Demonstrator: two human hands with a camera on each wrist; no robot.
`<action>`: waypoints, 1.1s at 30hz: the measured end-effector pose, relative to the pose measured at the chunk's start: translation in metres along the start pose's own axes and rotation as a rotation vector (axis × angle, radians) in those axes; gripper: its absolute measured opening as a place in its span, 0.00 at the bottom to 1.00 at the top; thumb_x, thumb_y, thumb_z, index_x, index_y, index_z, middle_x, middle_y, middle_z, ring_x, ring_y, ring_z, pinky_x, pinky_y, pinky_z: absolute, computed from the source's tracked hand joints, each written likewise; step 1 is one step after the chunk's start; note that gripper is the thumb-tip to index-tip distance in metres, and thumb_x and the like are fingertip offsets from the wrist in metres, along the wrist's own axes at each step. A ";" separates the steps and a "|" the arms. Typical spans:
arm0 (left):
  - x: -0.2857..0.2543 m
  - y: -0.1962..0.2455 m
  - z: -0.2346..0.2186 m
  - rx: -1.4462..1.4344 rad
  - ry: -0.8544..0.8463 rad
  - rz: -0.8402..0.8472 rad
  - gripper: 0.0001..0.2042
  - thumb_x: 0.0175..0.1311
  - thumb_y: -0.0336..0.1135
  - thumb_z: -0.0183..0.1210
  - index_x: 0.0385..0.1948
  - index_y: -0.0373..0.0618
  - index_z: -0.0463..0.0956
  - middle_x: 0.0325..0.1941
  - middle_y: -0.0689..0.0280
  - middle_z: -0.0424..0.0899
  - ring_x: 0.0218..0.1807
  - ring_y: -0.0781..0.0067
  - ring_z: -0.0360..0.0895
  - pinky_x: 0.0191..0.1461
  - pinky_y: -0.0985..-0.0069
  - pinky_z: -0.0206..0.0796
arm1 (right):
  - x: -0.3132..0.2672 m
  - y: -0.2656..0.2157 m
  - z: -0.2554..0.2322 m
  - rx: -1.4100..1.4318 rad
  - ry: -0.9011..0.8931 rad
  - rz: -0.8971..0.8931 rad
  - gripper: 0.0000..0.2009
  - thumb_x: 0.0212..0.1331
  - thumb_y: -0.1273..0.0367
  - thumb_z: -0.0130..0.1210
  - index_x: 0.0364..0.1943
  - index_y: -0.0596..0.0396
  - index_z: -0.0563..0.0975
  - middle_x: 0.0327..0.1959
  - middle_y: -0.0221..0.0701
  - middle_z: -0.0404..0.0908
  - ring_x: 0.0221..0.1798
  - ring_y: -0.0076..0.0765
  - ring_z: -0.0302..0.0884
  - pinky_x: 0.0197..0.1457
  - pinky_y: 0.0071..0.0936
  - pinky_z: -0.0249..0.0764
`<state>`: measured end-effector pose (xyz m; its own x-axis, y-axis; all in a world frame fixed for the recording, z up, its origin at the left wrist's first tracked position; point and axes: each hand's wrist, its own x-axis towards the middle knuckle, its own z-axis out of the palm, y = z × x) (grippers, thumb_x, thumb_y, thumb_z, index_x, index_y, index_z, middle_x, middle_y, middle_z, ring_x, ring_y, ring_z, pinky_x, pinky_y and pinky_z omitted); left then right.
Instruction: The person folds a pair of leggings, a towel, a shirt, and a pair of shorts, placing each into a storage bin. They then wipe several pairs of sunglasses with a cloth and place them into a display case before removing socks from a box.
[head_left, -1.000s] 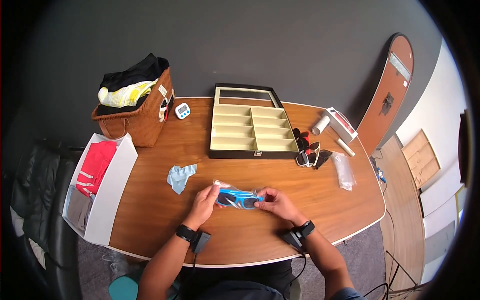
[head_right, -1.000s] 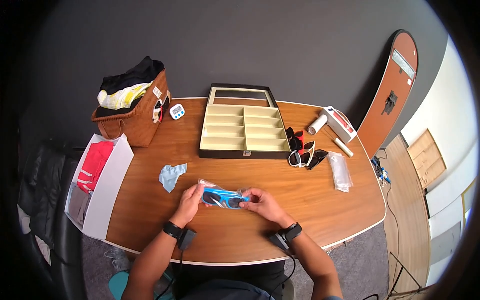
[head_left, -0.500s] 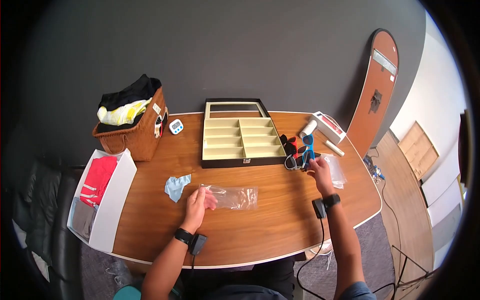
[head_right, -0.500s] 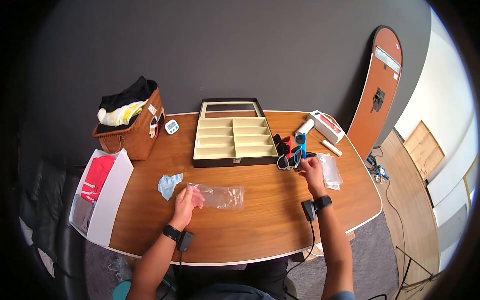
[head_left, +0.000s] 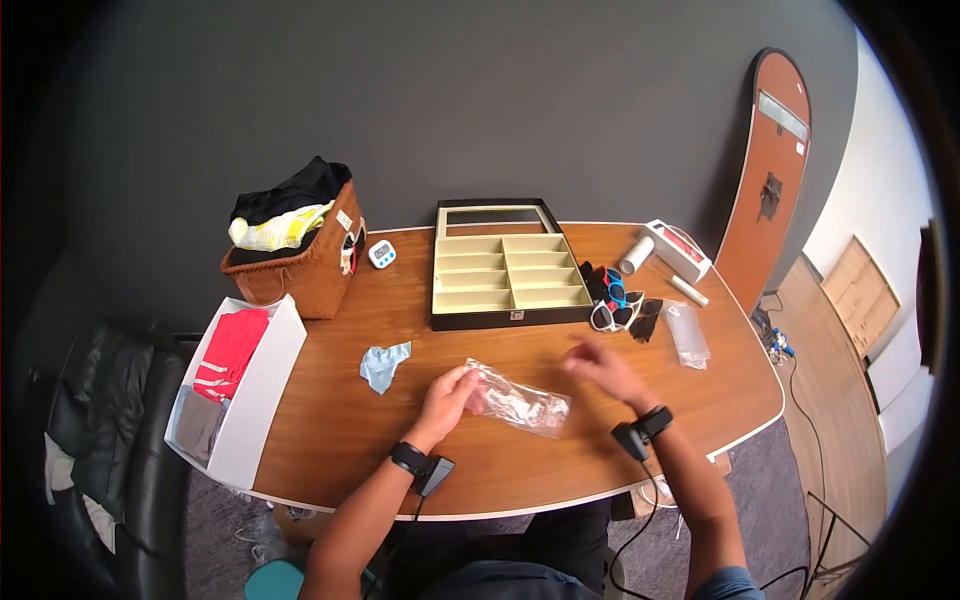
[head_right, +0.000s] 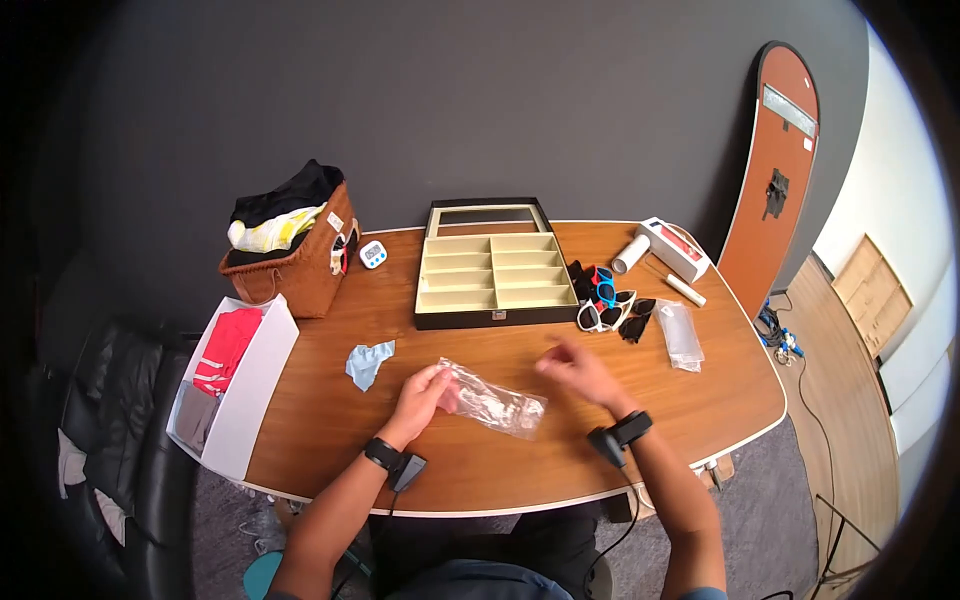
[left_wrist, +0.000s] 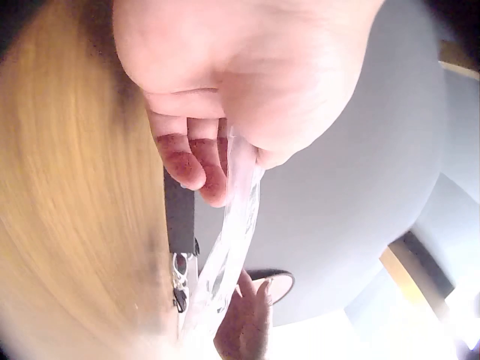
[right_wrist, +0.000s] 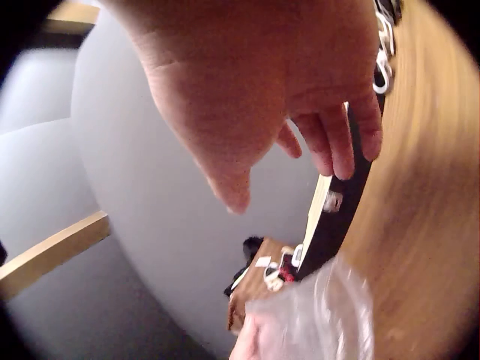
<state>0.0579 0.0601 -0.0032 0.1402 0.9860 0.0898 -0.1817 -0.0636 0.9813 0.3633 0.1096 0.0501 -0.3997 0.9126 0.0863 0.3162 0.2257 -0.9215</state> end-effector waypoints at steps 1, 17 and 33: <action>0.001 0.006 0.012 0.014 -0.054 0.011 0.13 0.75 0.41 0.49 0.39 0.39 0.74 0.29 0.67 0.80 0.27 0.81 0.77 0.31 0.82 0.71 | -0.009 -0.016 0.016 0.004 -0.109 0.037 0.29 0.61 0.58 0.62 0.61 0.60 0.68 0.43 0.35 0.81 0.47 0.29 0.78 0.53 0.27 0.74; 0.014 -0.001 0.016 0.271 0.057 0.048 0.10 0.72 0.37 0.54 0.37 0.39 0.76 0.18 0.76 0.70 0.18 0.90 0.63 0.21 0.84 0.55 | -0.040 0.007 -0.098 0.056 0.183 0.146 0.07 0.66 0.64 0.57 0.37 0.50 0.81 0.27 0.18 0.78 0.28 0.13 0.69 0.29 0.16 0.66; 0.007 -0.018 0.018 0.294 0.031 -0.051 0.07 0.73 0.32 0.50 0.37 0.39 0.74 0.19 0.72 0.72 0.20 0.87 0.67 0.23 0.85 0.60 | 0.010 0.096 -0.298 -0.770 0.709 0.342 0.43 0.44 0.56 0.72 0.63 0.63 0.65 0.56 0.54 0.72 0.60 0.56 0.71 0.64 0.40 0.69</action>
<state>0.0792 0.0652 -0.0171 0.1108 0.9931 0.0387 0.1151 -0.0515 0.9920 0.6463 0.2420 0.0752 0.3178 0.9005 0.2967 0.8664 -0.1488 -0.4766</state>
